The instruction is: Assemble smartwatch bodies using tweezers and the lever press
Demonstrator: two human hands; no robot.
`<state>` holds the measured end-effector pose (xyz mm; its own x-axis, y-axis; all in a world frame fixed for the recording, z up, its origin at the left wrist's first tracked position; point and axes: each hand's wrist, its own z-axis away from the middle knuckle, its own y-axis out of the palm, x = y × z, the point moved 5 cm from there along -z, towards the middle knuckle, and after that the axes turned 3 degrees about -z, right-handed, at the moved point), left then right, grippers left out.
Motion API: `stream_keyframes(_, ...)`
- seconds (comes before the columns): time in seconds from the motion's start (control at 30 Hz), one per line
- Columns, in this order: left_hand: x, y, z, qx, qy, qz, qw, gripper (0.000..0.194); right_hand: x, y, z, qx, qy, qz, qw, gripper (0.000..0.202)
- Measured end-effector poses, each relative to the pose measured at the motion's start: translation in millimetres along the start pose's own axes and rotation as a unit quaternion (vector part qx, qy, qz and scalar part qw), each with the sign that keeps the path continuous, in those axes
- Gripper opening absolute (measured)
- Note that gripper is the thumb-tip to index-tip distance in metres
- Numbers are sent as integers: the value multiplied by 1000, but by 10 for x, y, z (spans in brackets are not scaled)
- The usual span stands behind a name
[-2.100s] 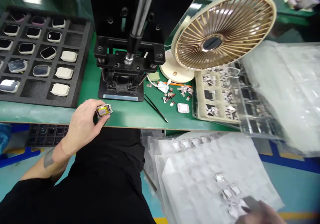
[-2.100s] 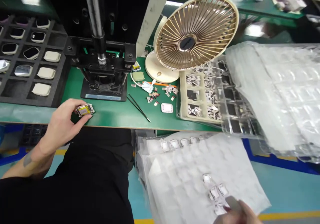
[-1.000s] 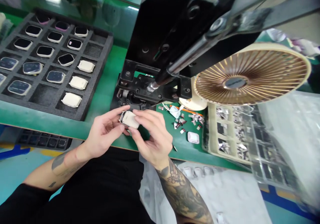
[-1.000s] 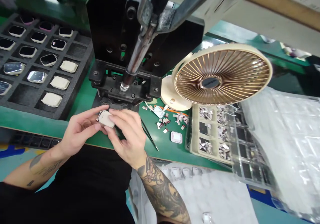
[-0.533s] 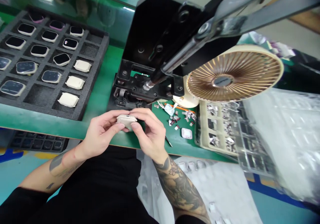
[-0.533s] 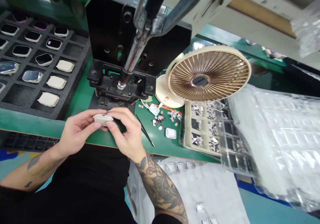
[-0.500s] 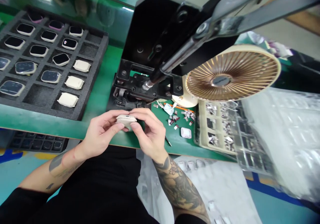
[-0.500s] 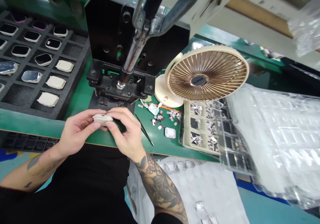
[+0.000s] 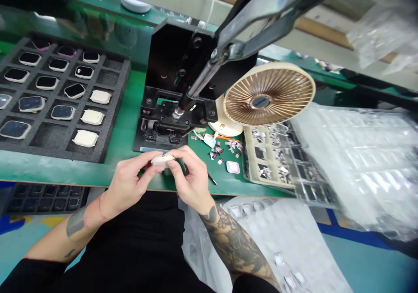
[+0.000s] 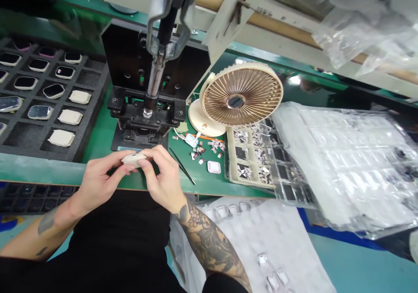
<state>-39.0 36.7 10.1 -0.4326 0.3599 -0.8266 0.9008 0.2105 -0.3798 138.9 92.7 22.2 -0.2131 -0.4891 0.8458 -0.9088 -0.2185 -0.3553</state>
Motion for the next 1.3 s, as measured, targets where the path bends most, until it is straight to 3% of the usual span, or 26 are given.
stream_keyframes(0.07, -41, -22, -66, 18, 35, -36, 999, 46, -60, -5, -32, -10, 39, -32, 999, 18)
stream_keyframes(0.17, -102, -49, -141, 36, 85, -112, 989, 43, -157, 20, -76, -14, 99, -97, 990, 26)
stream_keyframes(0.37, -108, -103, -237, 27, 61, -139, 988, 35, -231, 89, -106, 19, 139, -209, 968, 46)
stream_keyframes(0.63, -211, -63, -206, -1, 126, -207, 970, 31, -40, 27, -77, -14, 10, -62, 998, 22)
stream_keyframes(0.73, -179, -41, -258, 45, 96, -259, 960, 32, -50, -94, -59, -17, -9, -20, 1000, 31)
stream_keyframes(0.87, -116, 25, -488, 74, 84, -384, 917, 32, -3, -383, -38, -59, -41, 35, 997, 39)
stream_keyframes(1.07, 86, 173, -874, 147, 16, -450, 881, 24, 153, -463, 32, -1, -109, 70, 992, 31)
stream_keyframes(1.2, 61, 165, -874, 214, 11, -441, 872, 38, 246, -562, 10, 19, -148, 109, 983, 31)
stream_keyframes(1.3, -34, 170, -780, 238, 45, -464, 852, 43, 396, -845, -271, -37, -190, 181, 964, 27)
